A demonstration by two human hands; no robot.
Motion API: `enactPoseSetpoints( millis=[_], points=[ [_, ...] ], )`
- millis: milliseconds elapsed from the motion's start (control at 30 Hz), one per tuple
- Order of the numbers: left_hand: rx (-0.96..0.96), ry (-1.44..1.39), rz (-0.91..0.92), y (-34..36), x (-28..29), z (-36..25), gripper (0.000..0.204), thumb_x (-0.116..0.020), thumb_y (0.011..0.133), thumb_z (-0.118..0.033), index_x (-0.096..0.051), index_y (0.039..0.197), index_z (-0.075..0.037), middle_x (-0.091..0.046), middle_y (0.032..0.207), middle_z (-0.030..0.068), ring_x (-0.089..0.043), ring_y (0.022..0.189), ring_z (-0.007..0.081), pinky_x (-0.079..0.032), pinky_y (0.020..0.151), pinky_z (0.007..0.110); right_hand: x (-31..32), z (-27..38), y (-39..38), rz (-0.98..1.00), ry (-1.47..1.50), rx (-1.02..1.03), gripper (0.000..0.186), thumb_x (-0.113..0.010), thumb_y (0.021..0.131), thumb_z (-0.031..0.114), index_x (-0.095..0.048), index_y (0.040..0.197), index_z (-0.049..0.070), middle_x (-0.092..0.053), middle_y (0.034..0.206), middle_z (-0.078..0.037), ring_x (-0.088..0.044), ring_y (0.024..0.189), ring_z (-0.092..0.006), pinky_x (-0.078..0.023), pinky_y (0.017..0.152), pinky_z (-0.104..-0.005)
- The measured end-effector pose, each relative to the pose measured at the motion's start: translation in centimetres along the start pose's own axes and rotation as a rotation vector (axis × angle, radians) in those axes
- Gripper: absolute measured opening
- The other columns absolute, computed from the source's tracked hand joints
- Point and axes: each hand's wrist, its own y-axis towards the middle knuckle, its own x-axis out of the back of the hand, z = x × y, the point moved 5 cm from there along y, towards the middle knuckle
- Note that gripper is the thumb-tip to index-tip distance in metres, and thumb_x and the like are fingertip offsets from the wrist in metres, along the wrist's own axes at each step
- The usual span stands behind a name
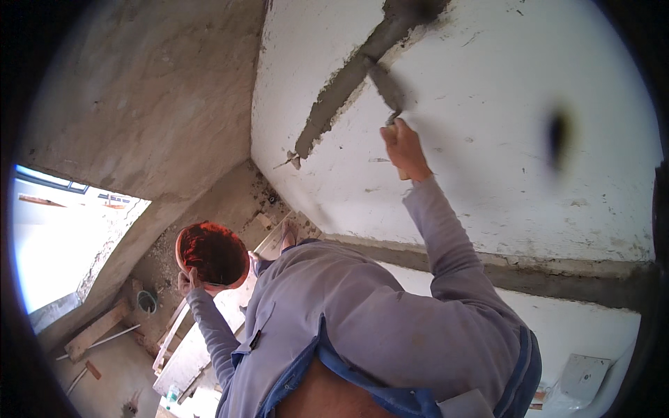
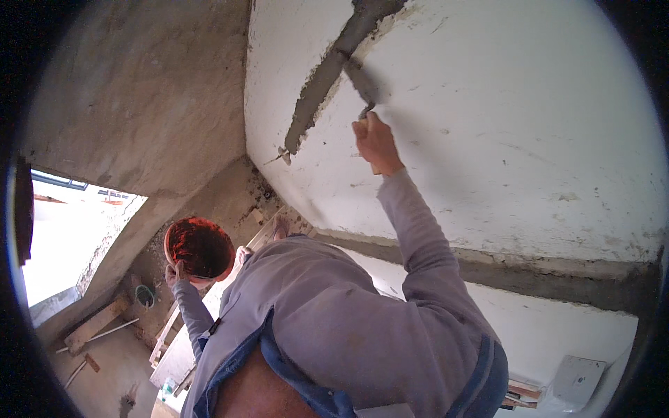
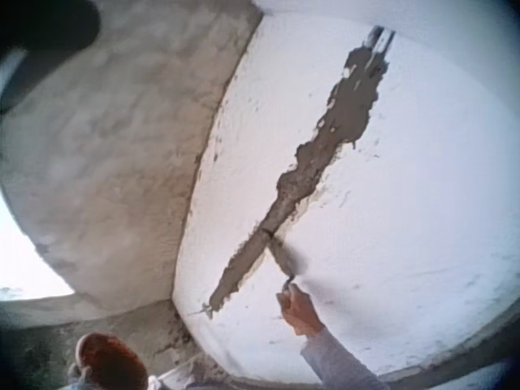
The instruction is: The person applies plaster from a bucket onto a gap in the ceiling using a trowel.
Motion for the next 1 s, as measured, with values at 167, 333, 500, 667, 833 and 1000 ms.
enactPoseSetpoints(
  millis=[167,333,500,667,833,1000],
  points=[
    [-0.041,0.153,0.044,1.3,-0.7,-1.0,0.021,-0.064,0.077,-0.022,-0.052,0.073,-0.006,-0.046,0.065,-0.003,-0.041,0.06,0.0092,-0.035,0.055,0.026,9.4,1.6,0.4,-0.183,0.23,-0.11,0.026,-0.051,0.09,0.023,-0.044,0.087,-0.001,-0.056,0.066,-0.022,-0.055,0.062,-0.0421,-0.043,0.053,-0.0459],
    [-0.052,-0.036,0.107,2.9,-2.5,0.8,0.011,-0.06,0.075,-0.014,-0.057,0.082,-0.006,-0.048,0.069,-0.0032,-0.042,0.061,0.008,-0.036,0.056,0.024,7.4,1.9,-2.6,0.335,0.26,-0.417,0.027,-0.047,0.09,0.027,-0.046,0.085,0.0,-0.055,0.067,-0.023,-0.056,0.059,-0.0385,-0.043,0.054,-0.0444],
    [-0.093,-0.19,0.127,3.9,-4.6,-0.6,0.012,-0.063,0.075,-0.015,-0.054,0.077,-0.007,-0.045,0.065,-0.0048,-0.039,0.059,0.0075,-0.033,0.053,0.024,14.8,1.9,-1.3,-0.094,0.191,-0.117,0.027,-0.045,0.092,0.028,-0.046,0.086,0.002,-0.052,0.061,-0.016,-0.054,0.053,-0.0273,-0.042,0.051,-0.039],
    [-0.095,-0.1,0.124,4.2,-5.1,-1.8,0.013,-0.063,0.073,-0.013,-0.051,0.072,-0.008,-0.044,0.063,-0.0046,-0.038,0.056,0.0081,-0.032,0.051,0.024,26.5,8.3,2.5,-0.358,0.223,-0.087,0.025,-0.044,0.094,0.028,-0.045,0.087,0.004,-0.047,0.058,-0.009,-0.049,0.044,-0.0155,-0.042,0.043,-0.0322],
    [-0.037,-0.074,0.227,3.4,-5.8,-3.3,0.013,-0.061,0.074,-0.012,-0.048,0.071,-0.008,-0.044,0.063,-0.0038,-0.039,0.056,0.0081,-0.033,0.051,0.025,29.4,11.0,4.8,-0.366,-0.106,-0.104,0.029,-0.043,0.093,0.028,-0.045,0.09,0.0,-0.055,0.066,-0.021,-0.058,0.057,-0.0352,-0.047,0.052,-0.0445],
    [-0.024,-0.127,0.23,3.9,-4.3,-1.1,0.01,-0.06,0.074,-0.013,-0.052,0.078,-0.007,-0.047,0.067,-0.0029,-0.04,0.058,0.0087,-0.034,0.053,0.026,24.7,8.8,3.4,-0.217,-0.303,-0.079,0.033,-0.042,0.093,0.029,-0.046,0.09,-0.004,-0.057,0.074,-0.03,-0.056,0.07,-0.0479,-0.045,0.063,-0.0519]
  ],
)
